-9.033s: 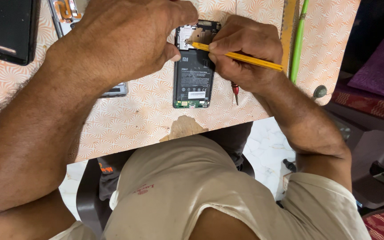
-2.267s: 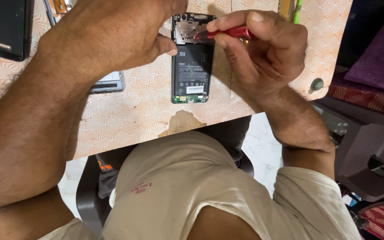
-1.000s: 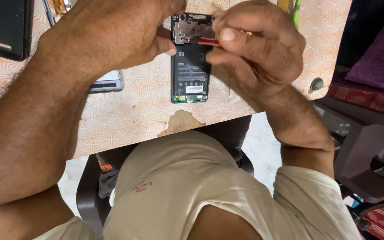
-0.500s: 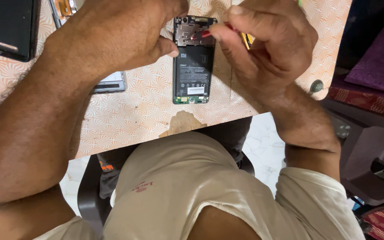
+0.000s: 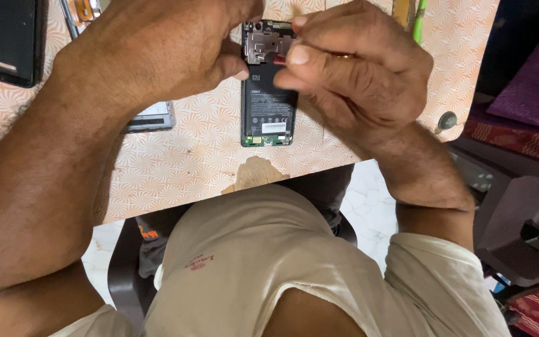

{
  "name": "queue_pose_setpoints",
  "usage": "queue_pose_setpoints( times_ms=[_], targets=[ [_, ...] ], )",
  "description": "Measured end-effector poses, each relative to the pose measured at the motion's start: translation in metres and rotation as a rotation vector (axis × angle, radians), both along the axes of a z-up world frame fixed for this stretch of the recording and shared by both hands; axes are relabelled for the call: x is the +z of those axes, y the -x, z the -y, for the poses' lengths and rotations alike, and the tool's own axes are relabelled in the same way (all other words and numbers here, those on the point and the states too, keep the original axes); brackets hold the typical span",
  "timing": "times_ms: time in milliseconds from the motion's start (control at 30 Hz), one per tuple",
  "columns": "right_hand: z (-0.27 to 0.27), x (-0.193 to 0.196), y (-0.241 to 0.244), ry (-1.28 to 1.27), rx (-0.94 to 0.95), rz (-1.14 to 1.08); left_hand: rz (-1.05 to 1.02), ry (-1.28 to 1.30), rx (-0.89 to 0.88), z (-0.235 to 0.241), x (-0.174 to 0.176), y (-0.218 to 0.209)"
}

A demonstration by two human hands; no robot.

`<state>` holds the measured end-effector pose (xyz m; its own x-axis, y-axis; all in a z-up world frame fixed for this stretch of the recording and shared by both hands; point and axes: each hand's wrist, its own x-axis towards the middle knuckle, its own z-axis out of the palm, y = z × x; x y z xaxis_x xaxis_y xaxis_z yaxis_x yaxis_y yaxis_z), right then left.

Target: The person uses a red screwdriver and a yellow plastic tool to pry open and disassemble a smartphone. They remove screws and carefully lift internal components, including the battery, from the device's chassis.

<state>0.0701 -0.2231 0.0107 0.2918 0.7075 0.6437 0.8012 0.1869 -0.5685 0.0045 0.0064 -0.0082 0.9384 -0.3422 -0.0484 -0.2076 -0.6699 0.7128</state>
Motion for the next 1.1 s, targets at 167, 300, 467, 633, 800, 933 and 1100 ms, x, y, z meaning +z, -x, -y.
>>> queue_pose_setpoints(
  times_ms=[167,300,467,633,800,933,1100],
  targets=[
    [0.002,0.004,0.001,0.077,0.014,-0.114,0.035,0.007,0.011,0.000,0.000,0.002],
    [-0.003,0.000,0.000,0.038,0.071,-0.223,0.081,0.047,0.015,0.000,0.000,0.001],
    [0.001,-0.009,-0.007,-0.030,0.045,-0.127,0.043,-0.026,0.000,0.000,0.001,0.001],
    [-0.001,-0.014,-0.012,-0.071,0.053,-0.169,0.059,-0.030,-0.003,0.000,0.000,0.000],
    [-0.006,-0.018,-0.014,-0.201,0.085,-0.160,0.092,-0.063,-0.012,0.000,0.000,0.000],
    [-0.001,-0.016,-0.015,-0.121,0.077,-0.101,0.037,-0.062,-0.012,0.000,0.000,0.000],
    [0.001,-0.024,-0.022,-0.202,0.088,-0.117,0.033,-0.076,-0.016,0.000,-0.001,0.000]
  ],
)
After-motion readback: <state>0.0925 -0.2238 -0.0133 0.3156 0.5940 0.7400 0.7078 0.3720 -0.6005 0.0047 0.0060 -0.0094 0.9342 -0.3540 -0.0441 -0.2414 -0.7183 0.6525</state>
